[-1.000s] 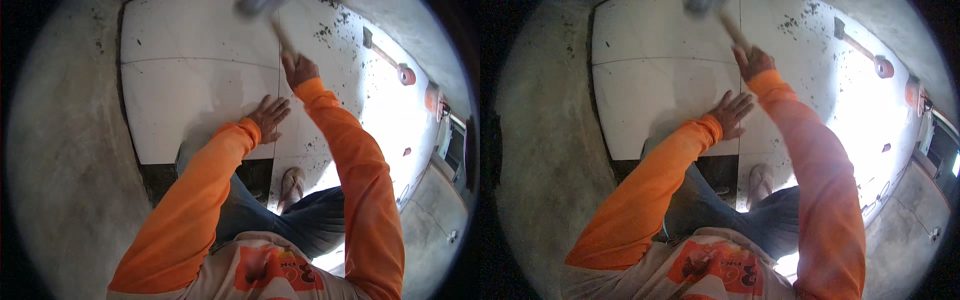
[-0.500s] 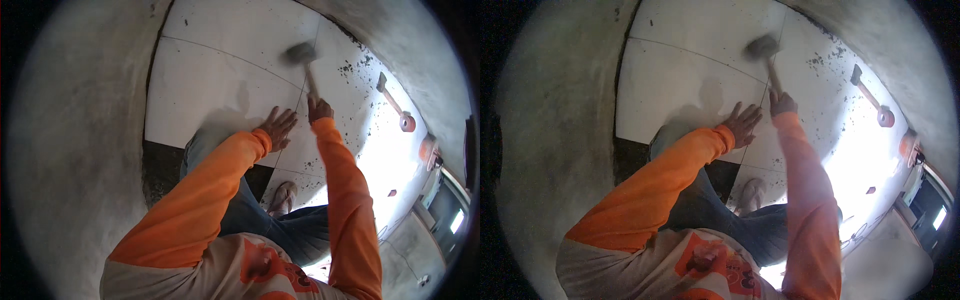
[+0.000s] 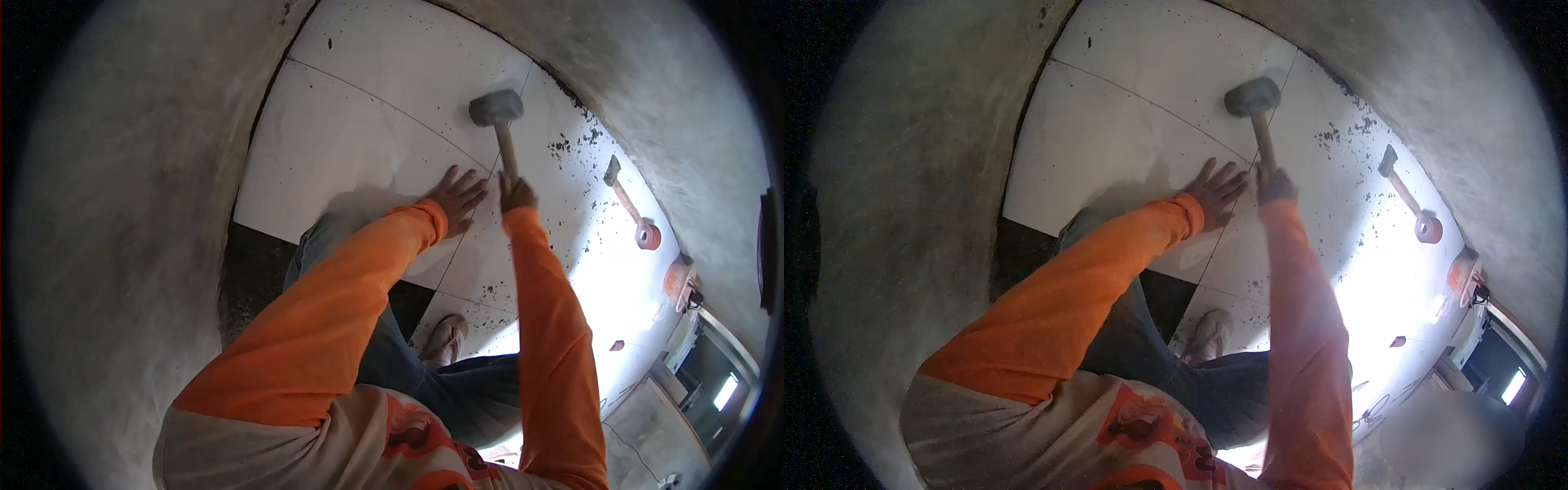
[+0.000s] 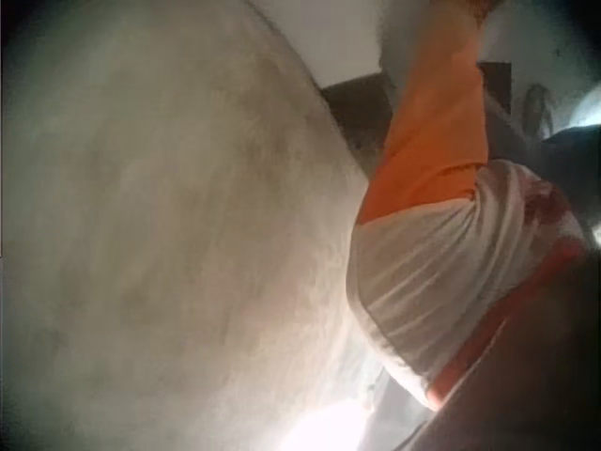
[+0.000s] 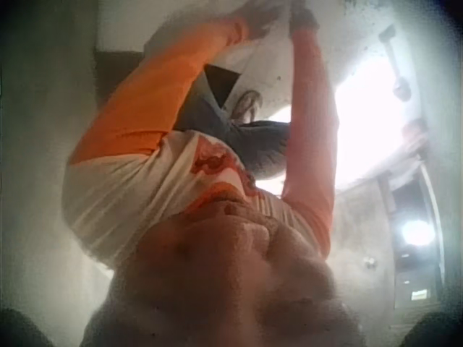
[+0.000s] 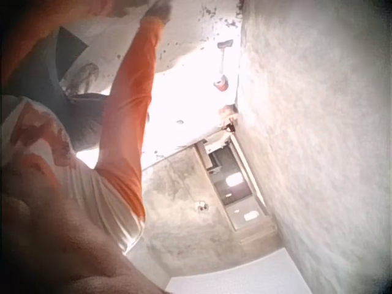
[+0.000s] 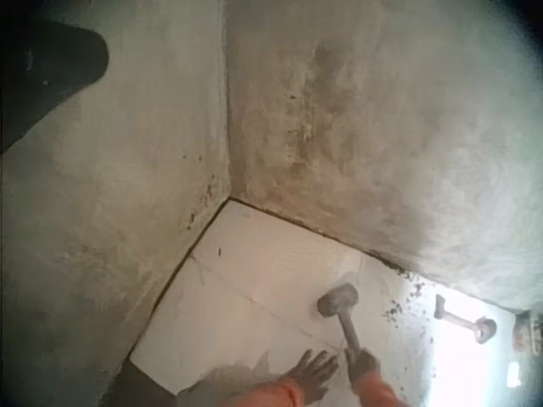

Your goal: The person positions white tiles onto a prepared base, using a rubber mallet to tap them into place and a scraper to level the surrounding mortar.

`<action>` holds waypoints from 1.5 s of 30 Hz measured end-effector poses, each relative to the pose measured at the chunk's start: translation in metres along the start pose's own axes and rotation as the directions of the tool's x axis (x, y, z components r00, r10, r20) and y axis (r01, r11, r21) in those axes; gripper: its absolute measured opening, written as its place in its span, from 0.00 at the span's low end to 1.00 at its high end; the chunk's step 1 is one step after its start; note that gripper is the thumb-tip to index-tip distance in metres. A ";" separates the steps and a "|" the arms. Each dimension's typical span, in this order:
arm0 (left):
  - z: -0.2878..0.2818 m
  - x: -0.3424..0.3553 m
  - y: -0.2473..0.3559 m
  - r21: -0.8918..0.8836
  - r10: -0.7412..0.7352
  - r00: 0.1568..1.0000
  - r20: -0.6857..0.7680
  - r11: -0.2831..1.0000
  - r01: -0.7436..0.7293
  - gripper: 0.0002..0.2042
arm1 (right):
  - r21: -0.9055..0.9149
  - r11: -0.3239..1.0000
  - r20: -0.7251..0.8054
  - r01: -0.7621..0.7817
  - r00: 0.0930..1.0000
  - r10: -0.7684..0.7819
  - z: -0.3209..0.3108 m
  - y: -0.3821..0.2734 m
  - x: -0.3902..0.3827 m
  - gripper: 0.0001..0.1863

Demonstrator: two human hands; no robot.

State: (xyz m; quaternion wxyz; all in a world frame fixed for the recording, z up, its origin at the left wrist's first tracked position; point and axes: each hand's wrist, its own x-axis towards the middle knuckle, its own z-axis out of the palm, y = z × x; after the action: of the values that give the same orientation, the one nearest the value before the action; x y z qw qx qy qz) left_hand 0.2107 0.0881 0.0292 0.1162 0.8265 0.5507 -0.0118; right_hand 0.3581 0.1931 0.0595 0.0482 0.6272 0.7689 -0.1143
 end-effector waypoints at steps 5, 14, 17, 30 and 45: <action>-0.031 -0.043 -0.076 -0.130 0.306 0.900 0.310 0.952 -0.279 0.32 | 0.288 0.939 0.177 -0.189 0.974 0.142 -0.110 -0.072 0.028 0.29; -0.017 -0.111 -0.181 -0.135 -0.776 0.630 -0.037 0.629 0.766 0.38 | 0.818 0.571 0.040 -0.070 0.997 0.065 0.020 -0.131 0.003 0.21; -0.013 -0.129 -0.180 -0.139 -0.812 0.583 0.015 0.576 0.806 0.39 | 0.451 0.848 -0.094 0.278 0.960 -0.264 0.007 -0.153 -0.028 0.25; -0.009 -0.124 -0.172 -0.186 -0.806 0.590 0.042 0.574 0.798 0.38 | 0.591 0.799 0.099 -0.111 0.993 0.065 0.053 -0.145 -0.032 0.29; -0.004 -0.118 -0.171 -0.181 -0.818 0.573 -0.050 0.572 0.800 0.37 | 0.340 0.940 0.151 -0.023 0.988 -0.031 0.072 -0.133 -0.002 0.19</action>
State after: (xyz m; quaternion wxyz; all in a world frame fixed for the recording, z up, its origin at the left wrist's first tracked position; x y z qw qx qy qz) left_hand 0.0080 0.0445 0.0198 0.1194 0.4714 0.8734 0.0273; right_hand 0.2237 0.1493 0.0055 -0.0020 0.6137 0.7328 -0.2938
